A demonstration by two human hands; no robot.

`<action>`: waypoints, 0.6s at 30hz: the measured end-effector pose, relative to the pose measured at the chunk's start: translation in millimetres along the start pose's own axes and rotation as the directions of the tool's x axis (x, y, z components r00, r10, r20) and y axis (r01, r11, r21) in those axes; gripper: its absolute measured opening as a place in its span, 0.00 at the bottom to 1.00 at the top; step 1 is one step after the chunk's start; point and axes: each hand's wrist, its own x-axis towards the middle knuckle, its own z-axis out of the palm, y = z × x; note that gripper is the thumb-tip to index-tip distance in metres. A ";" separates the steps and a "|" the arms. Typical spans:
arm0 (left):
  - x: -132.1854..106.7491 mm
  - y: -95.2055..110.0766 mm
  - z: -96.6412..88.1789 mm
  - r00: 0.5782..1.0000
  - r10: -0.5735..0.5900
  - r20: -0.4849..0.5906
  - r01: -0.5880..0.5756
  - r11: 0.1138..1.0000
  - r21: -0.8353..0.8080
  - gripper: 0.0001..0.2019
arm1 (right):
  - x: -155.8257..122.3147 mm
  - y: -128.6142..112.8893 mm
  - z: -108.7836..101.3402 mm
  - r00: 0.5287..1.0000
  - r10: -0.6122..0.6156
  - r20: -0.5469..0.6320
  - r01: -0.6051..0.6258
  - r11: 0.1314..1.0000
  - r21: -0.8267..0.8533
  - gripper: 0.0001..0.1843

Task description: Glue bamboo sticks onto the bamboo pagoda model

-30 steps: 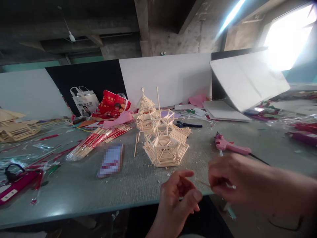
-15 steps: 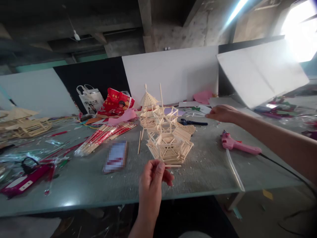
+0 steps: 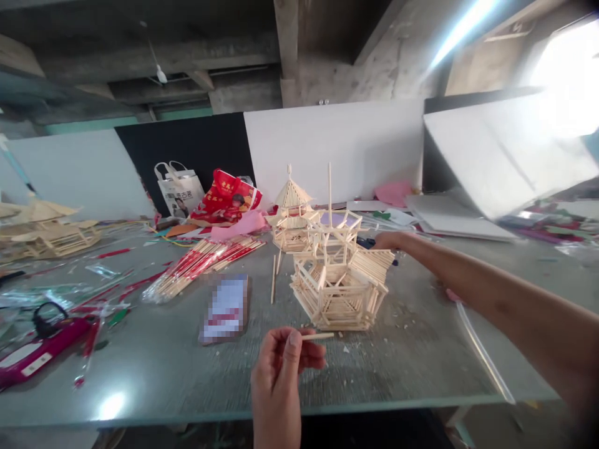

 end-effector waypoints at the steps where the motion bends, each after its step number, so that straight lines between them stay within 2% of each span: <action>1: -0.7 -0.6 0.8 1.000 -0.001 -0.007 0.001 1.000 -0.008 0.12 | 1.1 2.0 -0.8 0.999 0.034 0.010 -0.034 0.999 -0.013 0.15; 3: -1.4 -1.6 4.3 1.000 0.003 -0.026 -0.004 1.000 -0.021 0.13 | 1.6 3.7 -1.2 0.996 0.088 -0.009 -0.088 0.996 -0.032 0.15; 7: 0.7 -2.7 9.6 0.996 0.009 -0.084 -0.014 0.998 -0.065 0.15 | -3.6 5.4 -4.1 0.981 0.131 -0.140 -0.134 0.991 -0.014 0.16; 9: 1.7 -1.8 9.2 0.995 0.016 -0.100 -0.024 0.996 -0.085 0.16 | -10.3 10.7 -13.1 0.973 0.143 -0.182 -0.140 0.990 0.029 0.15; 11: 1.5 0.7 7.8 0.994 0.032 -0.107 -0.041 0.995 -0.091 0.15 | -23.8 21.3 -28.1 0.968 0.167 -0.185 -0.152 0.984 0.094 0.22; 13: 0.1 4.5 6.9 0.994 0.051 -0.101 -0.061 0.994 -0.090 0.15 | -48.7 35.4 -44.2 0.966 0.191 -0.174 -0.160 0.971 0.179 0.28; 15: -1.6 8.9 7.7 0.993 0.074 -0.088 -0.082 0.992 -0.093 0.14 | -86.6 47.2 -52.7 0.968 0.184 -0.168 -0.134 0.953 0.273 0.26; 17: -3.9 12.7 10.5 0.993 0.089 -0.075 -0.096 0.991 -0.098 0.13 | -134.1 49.3 -43.3 0.974 0.153 -0.168 -0.086 0.932 0.351 0.26; 18: -5.4 14.4 12.5 0.993 0.094 -0.069 -0.101 0.989 -0.104 0.12 | -159.3 45.5 -29.7 0.972 0.150 -0.180 -0.072 0.921 0.382 0.28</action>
